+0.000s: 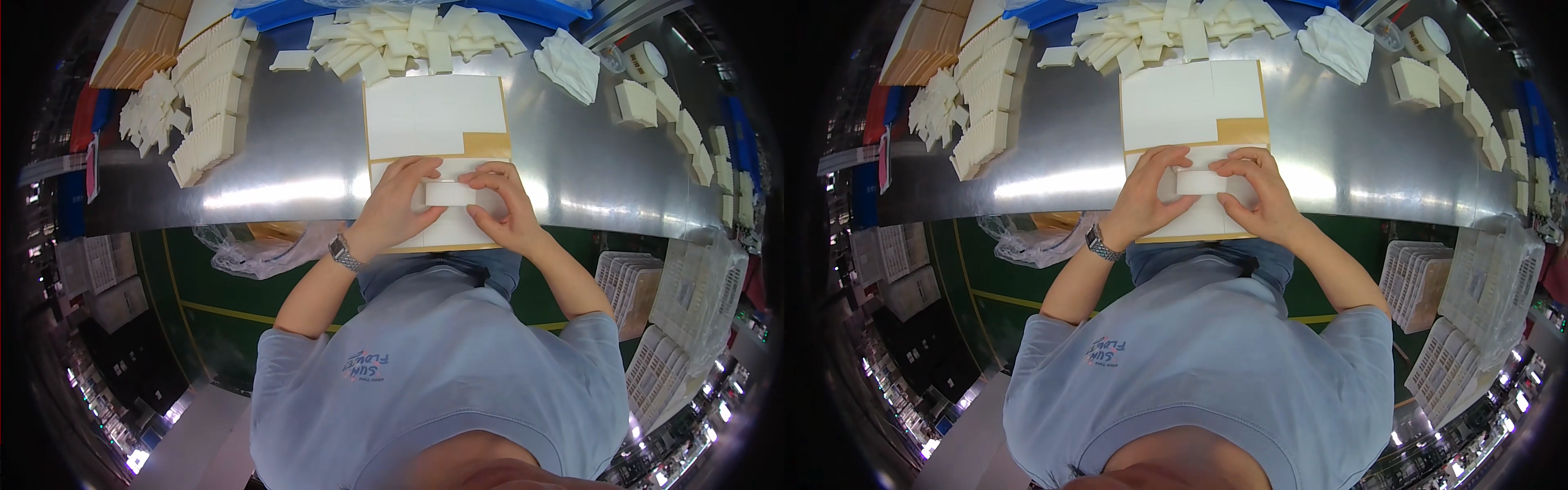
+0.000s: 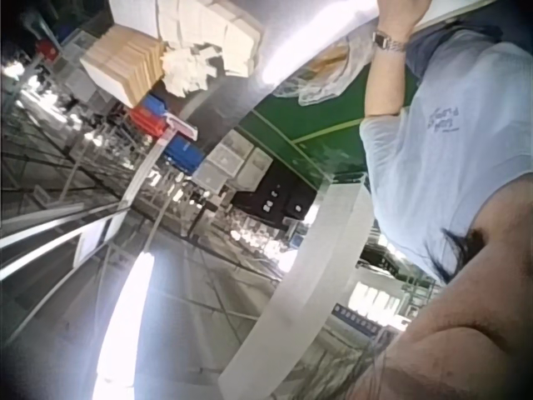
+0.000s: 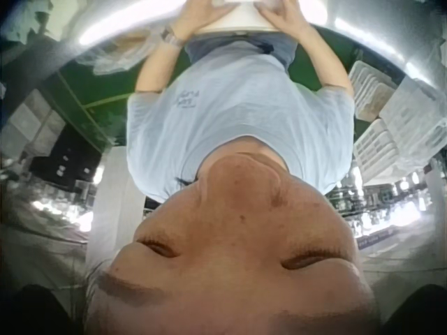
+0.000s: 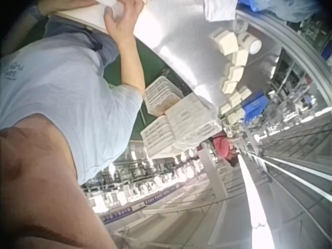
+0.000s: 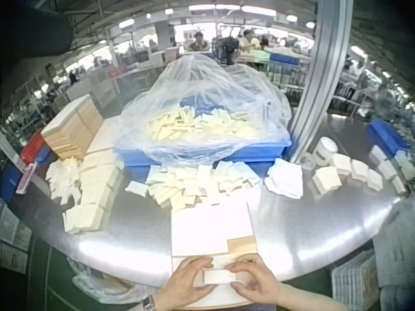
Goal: Manually placing white rectangular foam components into an alignment jig on a production workbench.
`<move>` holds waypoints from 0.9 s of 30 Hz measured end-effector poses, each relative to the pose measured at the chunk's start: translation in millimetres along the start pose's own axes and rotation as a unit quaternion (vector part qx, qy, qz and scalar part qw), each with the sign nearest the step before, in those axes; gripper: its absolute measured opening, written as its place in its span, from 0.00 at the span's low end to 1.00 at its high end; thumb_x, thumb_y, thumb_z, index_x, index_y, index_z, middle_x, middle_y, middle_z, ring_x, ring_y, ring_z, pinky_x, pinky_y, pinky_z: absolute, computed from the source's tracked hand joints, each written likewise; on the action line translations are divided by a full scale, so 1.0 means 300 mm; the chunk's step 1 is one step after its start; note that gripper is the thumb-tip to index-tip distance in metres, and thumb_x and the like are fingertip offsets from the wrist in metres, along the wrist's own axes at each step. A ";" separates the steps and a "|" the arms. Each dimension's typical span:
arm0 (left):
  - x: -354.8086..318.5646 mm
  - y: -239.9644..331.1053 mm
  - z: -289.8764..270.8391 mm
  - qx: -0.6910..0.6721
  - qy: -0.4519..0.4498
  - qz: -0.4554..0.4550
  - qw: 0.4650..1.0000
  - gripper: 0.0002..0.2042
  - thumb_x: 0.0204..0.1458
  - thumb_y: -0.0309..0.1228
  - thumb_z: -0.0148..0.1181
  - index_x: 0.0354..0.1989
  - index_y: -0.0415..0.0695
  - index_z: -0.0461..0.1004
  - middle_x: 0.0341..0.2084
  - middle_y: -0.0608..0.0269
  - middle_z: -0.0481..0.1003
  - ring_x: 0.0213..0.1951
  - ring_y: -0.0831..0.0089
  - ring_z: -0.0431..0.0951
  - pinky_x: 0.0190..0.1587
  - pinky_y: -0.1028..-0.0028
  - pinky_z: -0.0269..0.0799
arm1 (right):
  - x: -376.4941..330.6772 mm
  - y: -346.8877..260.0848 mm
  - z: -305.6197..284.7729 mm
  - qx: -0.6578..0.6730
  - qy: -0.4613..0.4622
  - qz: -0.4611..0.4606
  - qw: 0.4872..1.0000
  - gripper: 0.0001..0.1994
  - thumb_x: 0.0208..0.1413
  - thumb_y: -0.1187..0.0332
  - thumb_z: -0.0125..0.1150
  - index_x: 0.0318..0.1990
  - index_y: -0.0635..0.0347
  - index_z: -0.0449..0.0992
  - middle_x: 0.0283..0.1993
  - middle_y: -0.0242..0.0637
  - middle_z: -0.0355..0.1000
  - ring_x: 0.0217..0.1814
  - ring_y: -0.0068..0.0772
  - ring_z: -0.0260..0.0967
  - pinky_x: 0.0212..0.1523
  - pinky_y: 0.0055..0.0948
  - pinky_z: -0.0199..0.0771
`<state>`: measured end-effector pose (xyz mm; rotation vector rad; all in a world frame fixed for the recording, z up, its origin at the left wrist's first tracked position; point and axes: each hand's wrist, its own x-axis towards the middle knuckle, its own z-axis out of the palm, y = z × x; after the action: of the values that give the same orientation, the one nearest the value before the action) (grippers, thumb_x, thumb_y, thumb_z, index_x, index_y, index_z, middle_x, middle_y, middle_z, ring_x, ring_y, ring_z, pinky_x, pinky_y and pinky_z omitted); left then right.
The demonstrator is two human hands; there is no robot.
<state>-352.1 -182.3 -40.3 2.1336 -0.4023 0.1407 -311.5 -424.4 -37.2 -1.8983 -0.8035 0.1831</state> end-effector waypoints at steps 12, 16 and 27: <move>0.000 -0.004 -0.002 0.000 -0.008 -0.006 1.000 0.32 0.45 0.25 0.74 0.62 0.42 0.68 0.47 0.57 0.78 0.56 0.56 0.74 0.59 0.62 0.71 | 0.002 0.011 0.006 -0.030 -0.002 -0.007 1.000 0.19 0.51 0.78 0.66 0.51 0.57 0.73 0.58 0.36 0.76 0.65 0.44 0.61 0.65 0.40 0.65; 0.000 -0.005 -0.001 0.005 -0.009 -0.005 1.000 0.32 0.45 0.25 0.74 0.61 0.42 0.68 0.47 0.57 0.78 0.56 0.56 0.74 0.59 0.62 0.72 | 0.004 0.008 0.007 -0.045 -0.009 -0.005 0.999 0.19 0.51 0.78 0.66 0.51 0.58 0.74 0.59 0.36 0.76 0.64 0.44 0.62 0.64 0.40 0.65; 0.015 0.013 -0.046 -0.038 -0.053 -0.031 0.997 0.30 0.48 0.26 0.72 0.62 0.42 0.69 0.49 0.57 0.78 0.58 0.59 0.73 0.60 0.63 0.71 | 0.003 0.011 0.014 -0.078 0.004 -0.020 0.997 0.18 0.50 0.78 0.67 0.50 0.58 0.76 0.59 0.35 0.77 0.63 0.46 0.64 0.63 0.40 0.67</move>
<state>-348.4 -174.1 -28.3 2.0820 -0.3955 -0.0238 -311.2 -421.5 -41.8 -2.0253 -0.8700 0.0908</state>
